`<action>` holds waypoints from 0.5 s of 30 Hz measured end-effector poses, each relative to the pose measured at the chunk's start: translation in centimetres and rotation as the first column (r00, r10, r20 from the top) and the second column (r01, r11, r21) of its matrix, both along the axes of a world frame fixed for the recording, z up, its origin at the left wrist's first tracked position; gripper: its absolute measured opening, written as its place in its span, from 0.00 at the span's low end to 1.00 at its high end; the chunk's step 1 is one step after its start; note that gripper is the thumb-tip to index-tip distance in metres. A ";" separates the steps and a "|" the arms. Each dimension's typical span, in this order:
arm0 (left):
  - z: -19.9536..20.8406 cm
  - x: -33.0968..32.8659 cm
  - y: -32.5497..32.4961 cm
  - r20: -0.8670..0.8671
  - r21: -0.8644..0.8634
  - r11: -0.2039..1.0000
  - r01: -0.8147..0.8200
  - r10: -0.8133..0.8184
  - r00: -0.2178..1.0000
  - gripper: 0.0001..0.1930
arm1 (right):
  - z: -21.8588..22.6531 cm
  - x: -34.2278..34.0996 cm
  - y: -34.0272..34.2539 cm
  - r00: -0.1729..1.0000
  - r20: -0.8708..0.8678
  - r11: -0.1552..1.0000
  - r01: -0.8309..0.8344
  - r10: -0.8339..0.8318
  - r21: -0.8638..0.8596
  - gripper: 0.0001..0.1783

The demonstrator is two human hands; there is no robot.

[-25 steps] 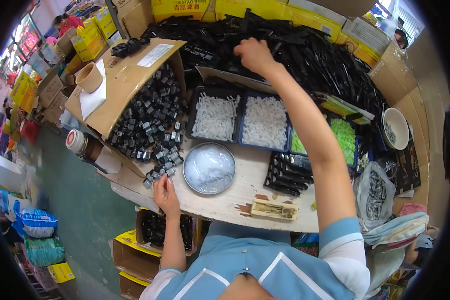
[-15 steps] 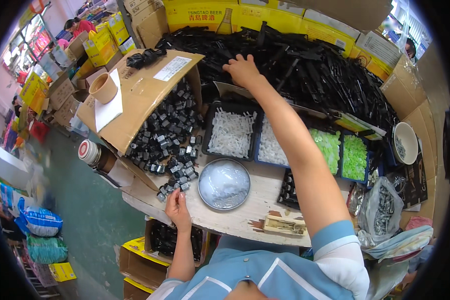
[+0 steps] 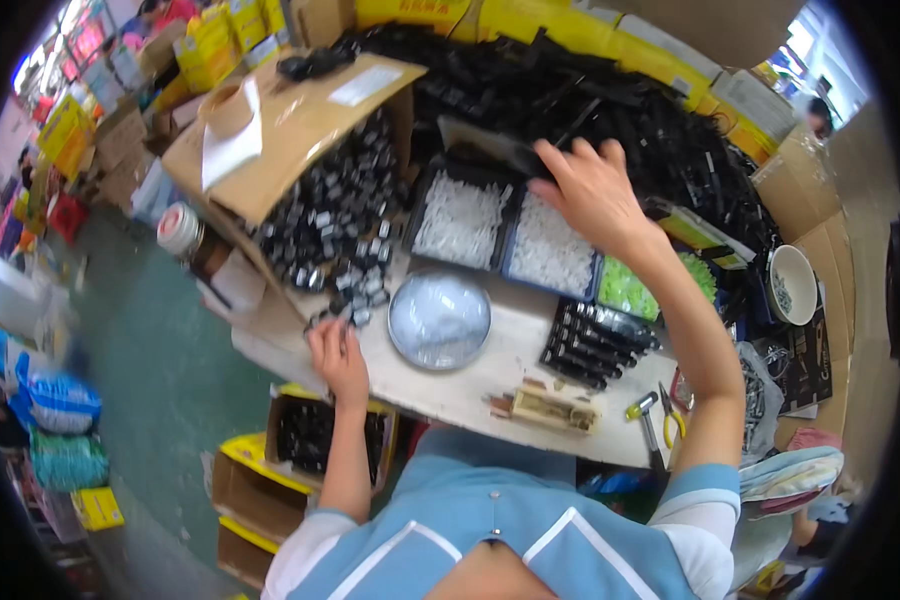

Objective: Assembling small plastic toy components using hand tools like a hammer and pliers at a factory workbench.

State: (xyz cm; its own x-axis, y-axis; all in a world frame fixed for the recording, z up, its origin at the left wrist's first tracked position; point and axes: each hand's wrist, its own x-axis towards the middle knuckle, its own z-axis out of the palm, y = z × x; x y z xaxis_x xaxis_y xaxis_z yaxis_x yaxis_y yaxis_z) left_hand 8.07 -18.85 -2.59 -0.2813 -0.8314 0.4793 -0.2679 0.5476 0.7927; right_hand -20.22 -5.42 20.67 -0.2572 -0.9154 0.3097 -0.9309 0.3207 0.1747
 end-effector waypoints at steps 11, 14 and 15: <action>0.8 -1.0 -2.8 0.370 -0.145 0.989 0.041 0.015 0.929 0.15 | -15.5 15.1 19.0 0.923 0.344 0.981 0.128 -0.172 0.146 0.22; 0.0 -0.7 -2.5 0.248 -0.175 0.984 0.036 0.008 0.969 0.11 | -16.7 16.2 19.0 0.933 0.287 0.975 0.193 -0.218 0.112 0.24; 0.0 -0.6 -2.4 0.170 -0.151 0.989 0.008 0.018 0.985 0.09 | -17.4 16.4 18.9 0.930 0.282 0.970 0.203 -0.234 0.136 0.26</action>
